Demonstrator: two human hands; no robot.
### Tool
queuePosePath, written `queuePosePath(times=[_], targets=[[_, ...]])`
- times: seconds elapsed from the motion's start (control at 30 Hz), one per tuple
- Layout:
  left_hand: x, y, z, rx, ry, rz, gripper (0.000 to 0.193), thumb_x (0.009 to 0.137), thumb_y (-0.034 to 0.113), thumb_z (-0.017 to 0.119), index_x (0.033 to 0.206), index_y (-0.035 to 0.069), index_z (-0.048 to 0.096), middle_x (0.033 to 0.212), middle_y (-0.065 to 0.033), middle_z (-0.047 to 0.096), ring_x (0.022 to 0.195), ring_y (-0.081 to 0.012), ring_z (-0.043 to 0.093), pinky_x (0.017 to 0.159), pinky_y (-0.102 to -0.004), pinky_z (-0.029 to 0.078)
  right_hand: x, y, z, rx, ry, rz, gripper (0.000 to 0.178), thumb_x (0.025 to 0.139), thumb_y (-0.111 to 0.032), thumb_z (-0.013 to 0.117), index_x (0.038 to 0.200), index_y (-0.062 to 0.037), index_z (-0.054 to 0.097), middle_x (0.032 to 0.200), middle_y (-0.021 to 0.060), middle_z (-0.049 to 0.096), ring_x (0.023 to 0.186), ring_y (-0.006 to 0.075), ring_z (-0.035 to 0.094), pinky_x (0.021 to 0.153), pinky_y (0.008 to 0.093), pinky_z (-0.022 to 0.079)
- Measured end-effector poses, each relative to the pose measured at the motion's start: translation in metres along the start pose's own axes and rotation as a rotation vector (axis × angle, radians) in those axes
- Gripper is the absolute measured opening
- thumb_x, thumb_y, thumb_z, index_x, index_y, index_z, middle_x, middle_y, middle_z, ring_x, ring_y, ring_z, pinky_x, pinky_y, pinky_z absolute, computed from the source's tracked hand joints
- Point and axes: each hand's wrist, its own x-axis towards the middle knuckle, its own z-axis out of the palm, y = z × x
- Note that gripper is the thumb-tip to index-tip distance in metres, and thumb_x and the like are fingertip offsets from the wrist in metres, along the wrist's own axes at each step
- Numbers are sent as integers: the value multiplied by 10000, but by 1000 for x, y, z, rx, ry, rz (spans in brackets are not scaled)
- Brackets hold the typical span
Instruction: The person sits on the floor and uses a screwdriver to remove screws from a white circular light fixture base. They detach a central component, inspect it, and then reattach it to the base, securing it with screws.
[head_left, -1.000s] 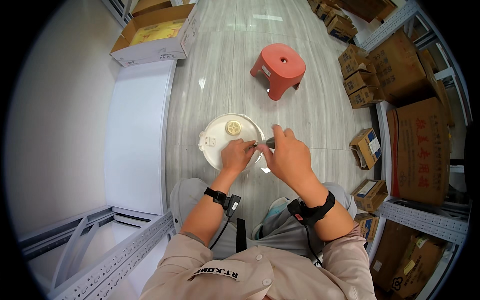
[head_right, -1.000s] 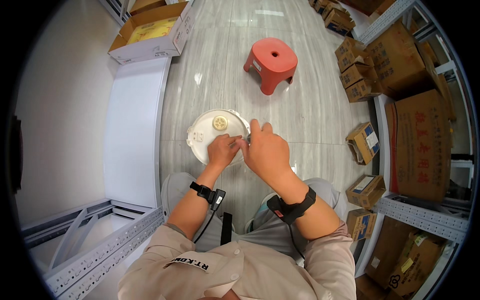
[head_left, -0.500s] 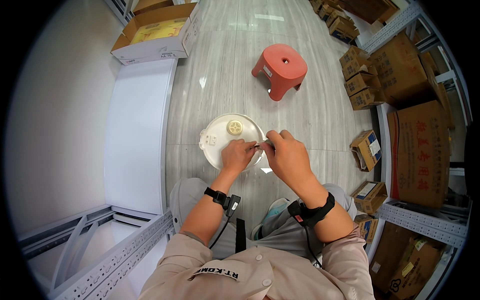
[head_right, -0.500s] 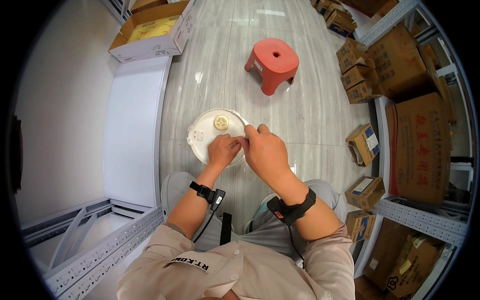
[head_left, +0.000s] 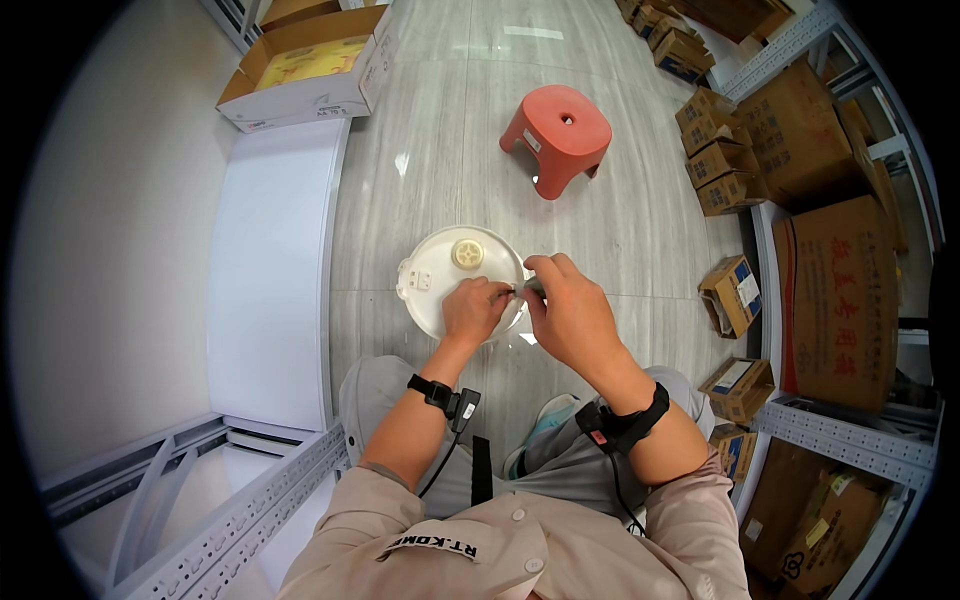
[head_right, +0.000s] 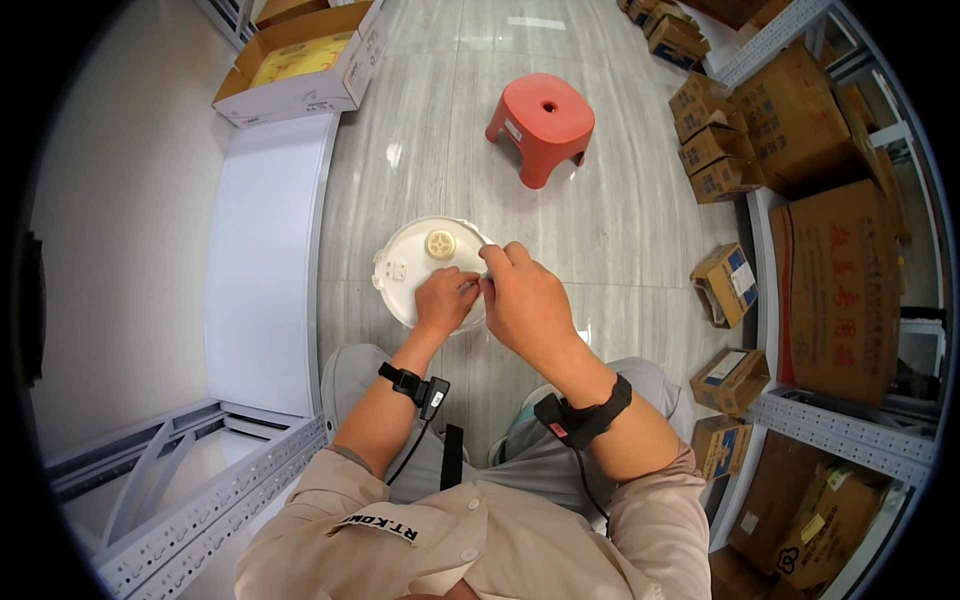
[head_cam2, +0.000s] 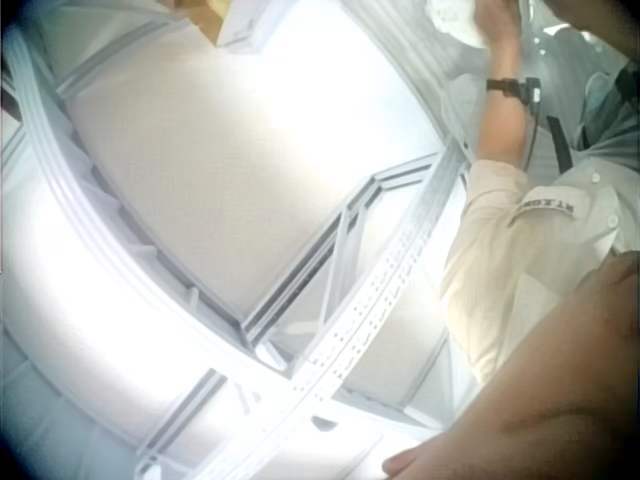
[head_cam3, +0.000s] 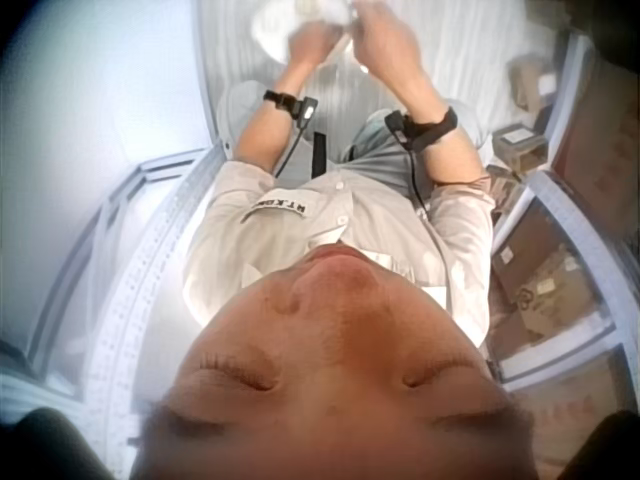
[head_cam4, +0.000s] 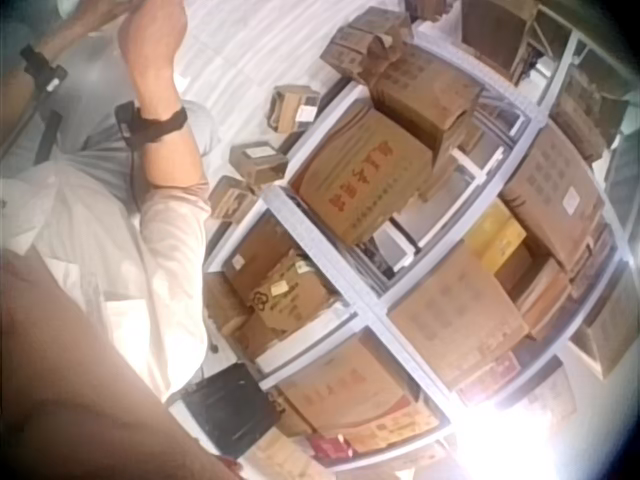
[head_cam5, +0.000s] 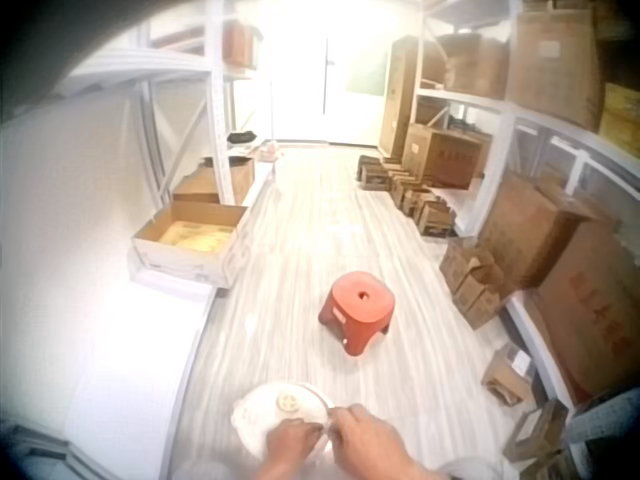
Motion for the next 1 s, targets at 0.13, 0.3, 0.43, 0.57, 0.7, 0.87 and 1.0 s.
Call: queuePosePath(times=[0.13, 0.3, 0.43, 0.57, 0.7, 0.87, 1.0], targets=[[3, 2, -2, -25, -39, -28, 110, 848, 240, 803, 947, 194, 812, 811, -5, 703, 823, -256, 693, 708, -416, 555, -1, -5, -2, -6, -7, -35, 374, 855, -36, 778, 1199, -55, 634, 999, 134, 675, 771, 332, 726, 662, 426, 580], [5, 0, -2, -43, -53, -25, 118, 870, 243, 786, 955, 161, 793, 869, -9, 739, 866, -250, 711, 737, -410, 562, -1, -9, -5, 18, 11, -11, 395, 852, -61, 804, 1210, -48, 637, 1027, 132, 713, 803, 307, 744, 681, 397, 587], [6, 4, -7, 5, -106, -62, 140, 894, 257, 774, 979, 147, 783, 910, -25, 757, 891, -259, 722, 747, -415, 563, 3, -11, -9, 74, 165, -68, 396, 860, -110, 804, 1214, -42, 641, 945, 116, 687, 726, 310, 707, 636, 400, 561], [13, 14, -12, -109, -139, -236, 150, 956, 251, 714, 1004, 112, 743, 899, -71, 757, 865, -308, 724, 751, -442, 560, 4, -4, -13, 92, 217, -29, 365, 882, -139, 814, 1191, -34, 649, 950, 115, 703, 760, 289, 727, 643, 378, 563], [17, -2, -2, -325, 4, -311, 175, 1000, 213, 614, 943, 54, 658, 848, -139, 737, 818, -362, 713, 724, -449, 540, 6, 0, -13, 124, 300, -34, 330, 893, -132, 814, 1163, -26, 657, 944, 112, 707, 761, 273, 732, 642, 365, 559], [19, -28, 10, -623, 28, -289, 175, 975, 167, 514, 958, 22, 609, 710, -86, 634, 664, -183, 612, 610, -339, 468, 8, 1, -16, 114, 312, -55, 315, 894, -121, 815, 1148, -20, 658, 940, 109, 706, 759, 268, 730, 635, 368, 554], [24, -58, 9, -1212, -160, -493, 180, 951, 147, 512, 915, 5, 617, 734, -63, 638, 663, -158, 585, 612, -324, 467, 7, -1, -16, 111, 269, -45, 298, 896, -124, 813, 1135, -28, 663, 943, 112, 704, 755, 274, 725, 634, 375, 553]])
